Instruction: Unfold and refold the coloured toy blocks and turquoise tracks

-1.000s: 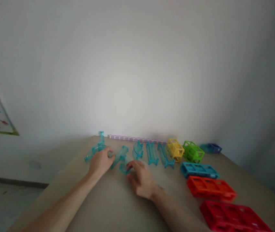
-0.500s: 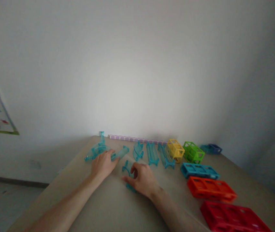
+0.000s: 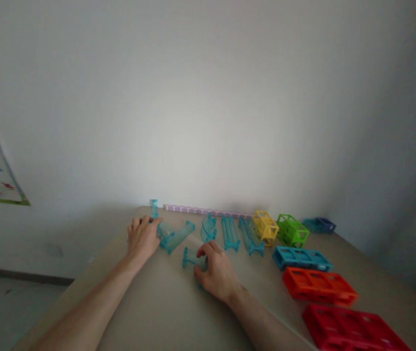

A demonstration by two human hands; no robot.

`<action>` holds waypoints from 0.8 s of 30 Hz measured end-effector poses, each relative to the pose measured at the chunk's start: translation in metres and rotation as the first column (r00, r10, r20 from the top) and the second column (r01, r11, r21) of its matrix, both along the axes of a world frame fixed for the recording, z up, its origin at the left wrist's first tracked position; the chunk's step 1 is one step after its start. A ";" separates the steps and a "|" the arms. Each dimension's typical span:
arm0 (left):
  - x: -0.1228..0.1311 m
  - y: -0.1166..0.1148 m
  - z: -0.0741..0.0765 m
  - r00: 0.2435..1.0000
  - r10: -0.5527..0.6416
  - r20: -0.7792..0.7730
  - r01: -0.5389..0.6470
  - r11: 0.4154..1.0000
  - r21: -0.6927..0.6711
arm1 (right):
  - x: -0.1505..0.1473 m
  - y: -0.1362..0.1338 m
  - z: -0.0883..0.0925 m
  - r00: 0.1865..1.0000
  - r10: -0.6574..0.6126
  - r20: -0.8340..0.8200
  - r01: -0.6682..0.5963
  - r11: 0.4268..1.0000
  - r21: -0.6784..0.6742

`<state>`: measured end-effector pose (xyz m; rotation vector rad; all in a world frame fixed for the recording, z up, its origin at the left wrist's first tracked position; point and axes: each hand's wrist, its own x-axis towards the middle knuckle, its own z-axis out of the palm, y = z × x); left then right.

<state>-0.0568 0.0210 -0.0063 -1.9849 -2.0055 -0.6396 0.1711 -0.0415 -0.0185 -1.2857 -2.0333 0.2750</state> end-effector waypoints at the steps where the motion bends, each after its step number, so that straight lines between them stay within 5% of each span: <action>1: 0.000 -0.001 0.002 1.000 0.020 0.000 -0.020 1.000 -0.003 | 0.000 0.000 -0.001 1.000 -0.004 -0.030 0.004 1.000 -0.001; 11: 0.008 -0.011 0.019 0.996 0.087 0.020 -0.088 0.994 0.064 | 0.000 0.005 -0.003 0.961 -0.003 -0.276 -0.034 0.991 -0.129; 19: 0.002 -0.003 0.011 0.996 -0.064 0.065 0.053 0.986 0.161 | 0.000 0.003 -0.003 0.968 0.067 -0.244 -0.101 0.987 -0.128; 24: 0.000 -0.004 0.013 0.992 -0.003 0.128 -0.010 0.995 0.098 | 0.000 0.004 -0.005 0.973 0.086 -0.213 -0.111 0.988 -0.108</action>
